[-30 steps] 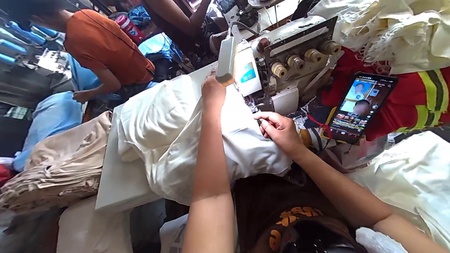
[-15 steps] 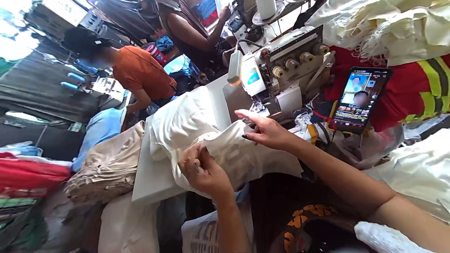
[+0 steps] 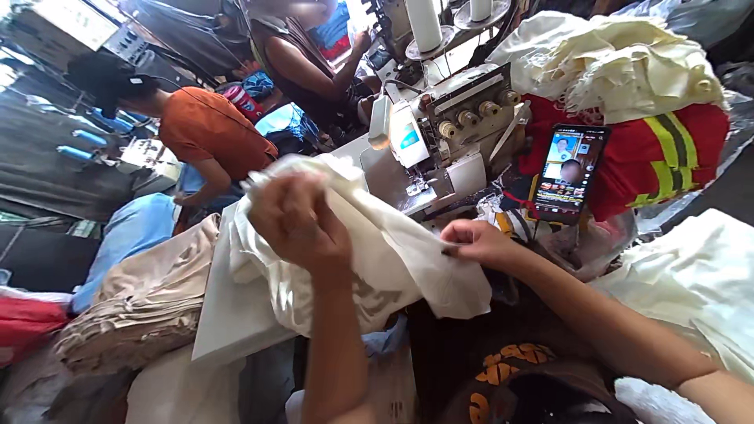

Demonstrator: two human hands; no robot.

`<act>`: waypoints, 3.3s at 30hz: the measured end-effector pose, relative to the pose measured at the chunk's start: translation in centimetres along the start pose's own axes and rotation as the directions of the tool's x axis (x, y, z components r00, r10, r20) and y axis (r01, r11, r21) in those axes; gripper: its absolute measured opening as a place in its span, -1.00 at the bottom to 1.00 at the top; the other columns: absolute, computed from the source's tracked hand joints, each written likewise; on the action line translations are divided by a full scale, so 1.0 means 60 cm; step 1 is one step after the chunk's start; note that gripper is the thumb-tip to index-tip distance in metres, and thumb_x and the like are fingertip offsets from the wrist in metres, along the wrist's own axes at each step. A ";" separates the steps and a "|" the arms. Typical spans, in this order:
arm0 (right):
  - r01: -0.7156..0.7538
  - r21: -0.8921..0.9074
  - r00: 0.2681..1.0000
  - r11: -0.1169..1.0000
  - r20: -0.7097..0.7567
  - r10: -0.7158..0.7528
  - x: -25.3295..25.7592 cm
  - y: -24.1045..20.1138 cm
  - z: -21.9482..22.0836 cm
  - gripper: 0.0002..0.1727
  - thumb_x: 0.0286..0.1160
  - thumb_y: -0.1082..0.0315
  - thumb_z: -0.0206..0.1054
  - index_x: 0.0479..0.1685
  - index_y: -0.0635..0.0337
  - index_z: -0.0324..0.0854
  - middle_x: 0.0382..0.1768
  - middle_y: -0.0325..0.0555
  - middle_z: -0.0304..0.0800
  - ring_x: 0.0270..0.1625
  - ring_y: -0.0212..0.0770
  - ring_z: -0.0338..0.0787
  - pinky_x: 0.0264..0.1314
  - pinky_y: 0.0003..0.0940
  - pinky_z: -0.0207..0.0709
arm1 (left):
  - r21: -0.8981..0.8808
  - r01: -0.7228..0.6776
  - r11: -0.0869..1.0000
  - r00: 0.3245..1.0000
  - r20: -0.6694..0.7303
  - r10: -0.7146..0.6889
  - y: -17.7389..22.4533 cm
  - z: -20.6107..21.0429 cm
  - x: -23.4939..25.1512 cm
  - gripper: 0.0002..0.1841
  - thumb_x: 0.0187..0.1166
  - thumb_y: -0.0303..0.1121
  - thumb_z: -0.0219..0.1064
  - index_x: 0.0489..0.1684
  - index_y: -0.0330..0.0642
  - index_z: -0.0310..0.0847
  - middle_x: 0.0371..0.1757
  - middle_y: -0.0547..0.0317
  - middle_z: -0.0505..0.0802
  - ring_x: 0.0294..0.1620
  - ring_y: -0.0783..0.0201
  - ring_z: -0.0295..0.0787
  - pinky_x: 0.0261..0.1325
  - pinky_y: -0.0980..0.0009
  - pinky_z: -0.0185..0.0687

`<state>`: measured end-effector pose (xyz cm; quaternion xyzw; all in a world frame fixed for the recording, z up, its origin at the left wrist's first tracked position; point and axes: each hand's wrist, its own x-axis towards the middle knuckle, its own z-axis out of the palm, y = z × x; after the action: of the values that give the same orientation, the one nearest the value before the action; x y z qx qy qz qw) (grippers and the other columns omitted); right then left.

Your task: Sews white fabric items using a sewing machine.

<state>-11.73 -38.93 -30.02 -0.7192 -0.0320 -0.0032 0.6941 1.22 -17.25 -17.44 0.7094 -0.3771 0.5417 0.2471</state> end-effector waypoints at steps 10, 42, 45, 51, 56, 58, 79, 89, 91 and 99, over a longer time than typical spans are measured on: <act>0.020 0.245 0.928 0.969 -0.365 0.073 0.072 0.015 0.003 -0.92 0.64 0.39 0.33 -0.10 0.19 0.71 -0.43 -0.25 0.74 -0.47 -0.48 0.64 -0.39 -0.53 0.57 | -0.261 0.291 0.921 0.737 0.675 -0.042 -0.084 0.063 -0.053 -0.85 0.58 -0.49 0.39 -0.04 -0.29 0.85 0.11 -0.15 0.86 0.26 -0.05 0.77 0.42 0.02 0.60; 0.036 -0.058 0.977 0.998 -0.206 -0.047 0.035 0.016 -0.020 -0.69 0.80 0.15 0.16 0.12 0.14 0.72 -0.01 -0.16 0.79 -0.14 -0.38 0.74 -0.07 -0.34 0.67 | -0.287 0.555 0.781 0.589 0.799 -0.125 0.079 0.086 -0.096 -0.88 0.51 -0.52 0.47 -0.11 -0.34 0.86 -0.15 -0.10 0.92 -0.08 0.07 0.89 0.14 0.06 0.74; -0.004 -0.077 0.984 0.997 -0.178 -0.010 0.035 0.022 -0.020 -0.86 0.54 0.33 0.45 -0.10 0.22 0.76 -0.27 -0.11 0.84 -0.31 -0.33 0.78 -0.21 -0.33 0.70 | -0.231 0.487 0.842 0.686 0.698 -0.205 0.089 0.110 -0.116 -0.86 0.55 -0.36 0.47 -0.18 -0.23 0.89 -0.14 -0.06 0.92 -0.01 0.00 0.83 0.19 -0.03 0.60; -0.172 0.214 0.980 0.962 -0.067 0.190 0.005 0.044 -0.027 -0.92 0.56 0.42 0.41 -0.20 0.25 0.77 -0.41 -0.24 0.81 -0.42 -0.49 0.72 -0.32 -0.53 0.65 | -0.233 0.704 0.670 0.575 0.742 -0.346 0.063 0.136 -0.122 -0.84 0.54 -0.34 0.43 -0.20 -0.28 0.80 -0.24 0.15 0.88 -0.23 0.48 0.77 0.00 0.45 0.68; -0.289 0.422 0.953 0.859 0.043 0.300 -0.026 0.050 -0.033 -0.88 0.65 0.53 0.25 -0.14 0.34 0.71 -0.31 -0.13 0.88 -0.33 -0.27 0.90 -0.21 -0.30 0.86 | -0.319 0.802 0.505 0.508 0.808 -0.297 0.021 0.154 -0.108 -0.91 0.43 -0.50 0.48 -0.23 -0.29 0.72 -0.33 0.32 0.81 -0.32 0.63 0.70 -0.13 0.62 0.67; -0.292 0.459 0.952 0.839 0.053 0.303 -0.031 0.053 -0.034 -0.86 0.67 0.53 0.23 -0.13 0.35 0.71 -0.30 -0.10 0.90 -0.32 -0.23 0.92 -0.19 -0.29 0.87 | -0.343 0.816 0.465 0.502 0.819 -0.276 0.019 0.157 -0.103 -0.93 0.43 -0.53 0.49 -0.25 -0.27 0.74 -0.33 0.35 0.83 -0.32 0.63 0.71 -0.13 0.62 0.68; -0.236 0.557 0.931 0.796 -0.106 0.350 -0.062 0.091 -0.010 -0.72 0.37 0.70 0.40 -0.25 0.22 0.38 -0.53 -0.07 0.81 -0.53 -0.20 0.85 -0.32 -0.33 0.82 | -0.303 0.840 0.450 0.428 0.880 -0.204 0.019 0.148 -0.082 -0.90 0.31 -0.62 0.56 -0.36 -0.26 0.77 -0.35 0.31 0.85 -0.35 0.57 0.73 -0.17 0.60 0.70; -0.238 0.481 0.956 0.844 -0.036 0.290 -0.068 0.079 -0.016 -0.85 0.48 0.58 0.39 -0.03 0.35 0.69 -0.29 -0.13 0.90 -0.35 -0.28 0.89 -0.17 -0.37 0.84 | -0.140 0.436 0.889 0.719 0.649 -0.250 0.080 0.134 -0.120 -0.88 0.52 -0.43 0.45 -0.13 -0.24 0.87 -0.06 0.00 0.91 0.03 0.13 0.83 0.21 0.13 0.65; -0.230 0.464 0.962 0.856 -0.028 0.273 -0.071 0.074 -0.016 -0.87 0.49 0.57 0.37 -0.04 0.36 0.67 -0.27 -0.12 0.89 -0.32 -0.26 0.90 -0.13 -0.33 0.85 | 0.083 0.236 0.968 0.773 0.588 -0.239 0.126 0.118 -0.143 -0.80 0.67 -0.39 0.30 0.06 -0.16 0.84 0.21 -0.07 0.84 0.28 -0.14 0.69 0.42 -0.16 0.41; -0.172 0.398 0.983 0.901 0.014 0.181 -0.069 0.052 -0.006 -0.86 0.58 0.53 0.31 0.02 0.32 0.62 -0.24 -0.13 0.90 -0.31 -0.26 0.92 -0.20 -0.36 0.86 | 0.255 0.209 0.944 0.767 0.555 -0.321 0.180 0.137 -0.173 -0.59 0.68 -0.54 0.16 0.46 -0.18 0.66 0.40 -0.07 0.79 0.42 -0.07 0.72 0.47 -0.03 0.50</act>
<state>-15.70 -39.57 -33.32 -0.5630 0.0415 0.0577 0.8234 -4.00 -27.09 -30.39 0.9074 -0.2806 0.2857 0.1274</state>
